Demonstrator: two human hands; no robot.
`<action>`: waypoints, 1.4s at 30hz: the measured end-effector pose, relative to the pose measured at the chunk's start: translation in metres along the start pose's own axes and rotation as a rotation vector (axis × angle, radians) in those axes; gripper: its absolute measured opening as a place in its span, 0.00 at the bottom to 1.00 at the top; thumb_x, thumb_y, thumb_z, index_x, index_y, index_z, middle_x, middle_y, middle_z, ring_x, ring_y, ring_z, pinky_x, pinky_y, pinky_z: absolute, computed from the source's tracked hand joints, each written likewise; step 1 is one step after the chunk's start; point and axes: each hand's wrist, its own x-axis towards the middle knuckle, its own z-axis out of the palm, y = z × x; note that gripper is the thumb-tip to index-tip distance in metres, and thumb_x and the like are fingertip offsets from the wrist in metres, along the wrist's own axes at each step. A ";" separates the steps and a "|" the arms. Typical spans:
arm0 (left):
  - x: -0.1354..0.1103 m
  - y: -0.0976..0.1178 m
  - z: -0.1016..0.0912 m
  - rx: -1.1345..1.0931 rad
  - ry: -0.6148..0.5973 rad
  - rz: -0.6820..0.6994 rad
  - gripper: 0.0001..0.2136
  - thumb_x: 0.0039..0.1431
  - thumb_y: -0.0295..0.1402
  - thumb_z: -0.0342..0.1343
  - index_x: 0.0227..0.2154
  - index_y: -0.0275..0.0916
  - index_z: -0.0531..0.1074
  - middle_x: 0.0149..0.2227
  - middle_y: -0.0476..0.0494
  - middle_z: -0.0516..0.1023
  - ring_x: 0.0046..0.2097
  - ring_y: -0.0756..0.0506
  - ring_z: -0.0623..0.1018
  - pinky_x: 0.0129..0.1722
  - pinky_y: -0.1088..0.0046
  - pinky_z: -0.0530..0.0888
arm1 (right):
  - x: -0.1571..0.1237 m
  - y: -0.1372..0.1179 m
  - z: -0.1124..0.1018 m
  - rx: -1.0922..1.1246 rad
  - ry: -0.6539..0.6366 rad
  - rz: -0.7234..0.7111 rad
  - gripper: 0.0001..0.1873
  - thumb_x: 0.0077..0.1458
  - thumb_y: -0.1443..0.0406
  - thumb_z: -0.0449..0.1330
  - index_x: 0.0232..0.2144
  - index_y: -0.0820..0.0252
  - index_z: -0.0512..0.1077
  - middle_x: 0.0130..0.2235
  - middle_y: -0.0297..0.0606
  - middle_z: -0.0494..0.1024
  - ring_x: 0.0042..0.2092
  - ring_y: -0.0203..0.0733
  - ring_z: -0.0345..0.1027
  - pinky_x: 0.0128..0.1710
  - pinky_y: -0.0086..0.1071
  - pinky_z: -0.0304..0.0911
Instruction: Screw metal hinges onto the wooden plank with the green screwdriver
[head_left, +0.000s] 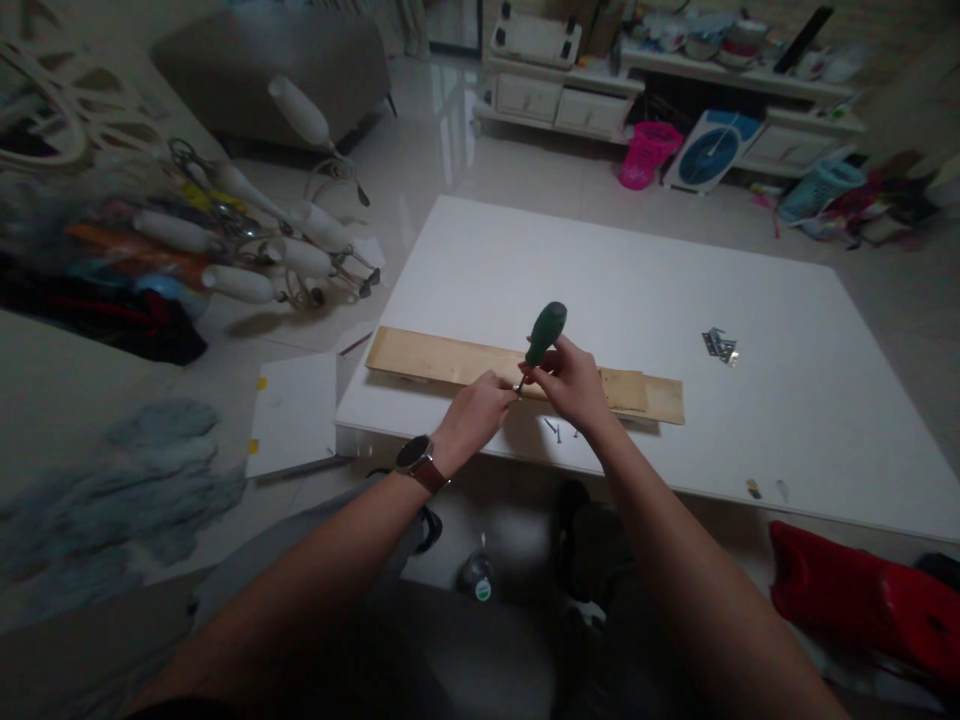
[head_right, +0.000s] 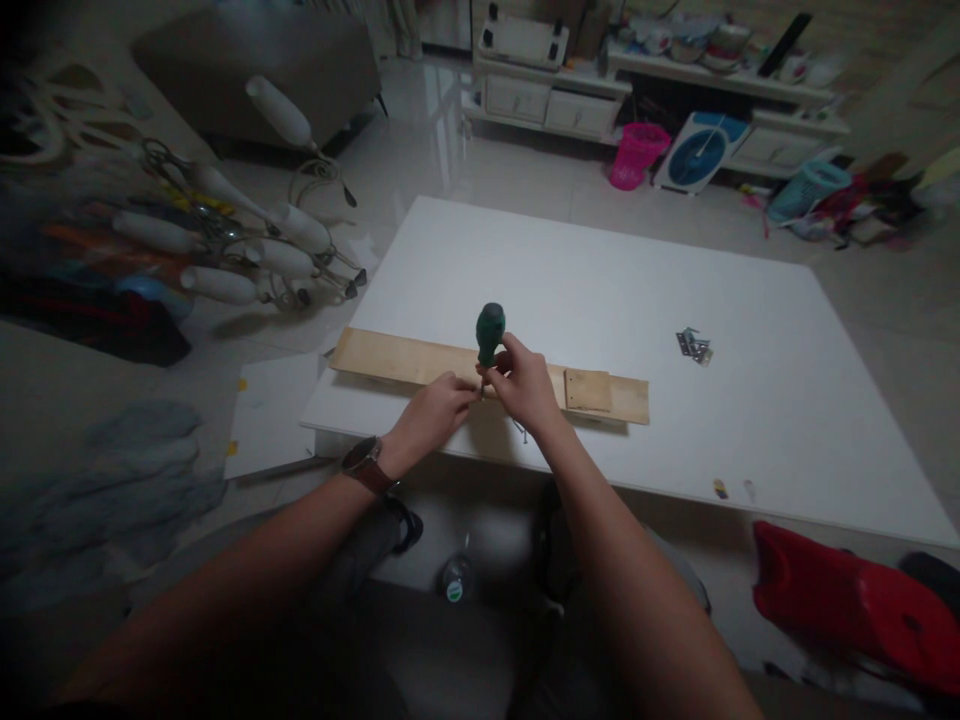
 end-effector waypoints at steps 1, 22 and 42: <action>0.000 0.000 0.000 -0.002 -0.009 -0.014 0.12 0.69 0.22 0.54 0.43 0.38 0.83 0.49 0.39 0.83 0.55 0.41 0.78 0.56 0.62 0.79 | 0.000 0.000 0.001 -0.049 0.018 -0.021 0.16 0.55 0.58 0.69 0.45 0.56 0.75 0.30 0.35 0.82 0.31 0.42 0.77 0.32 0.34 0.68; 0.000 0.002 -0.004 0.030 -0.042 -0.016 0.12 0.69 0.22 0.54 0.45 0.37 0.83 0.48 0.37 0.83 0.55 0.40 0.78 0.55 0.62 0.79 | -0.001 0.002 -0.002 0.043 -0.034 -0.018 0.18 0.58 0.60 0.65 0.49 0.58 0.75 0.36 0.41 0.85 0.33 0.45 0.81 0.34 0.37 0.73; 0.000 0.001 -0.001 0.032 -0.048 -0.030 0.14 0.71 0.24 0.52 0.49 0.36 0.83 0.50 0.37 0.83 0.56 0.39 0.77 0.57 0.63 0.78 | -0.003 0.001 -0.003 -0.005 -0.079 -0.050 0.15 0.58 0.60 0.64 0.45 0.61 0.79 0.36 0.42 0.86 0.34 0.45 0.81 0.34 0.36 0.73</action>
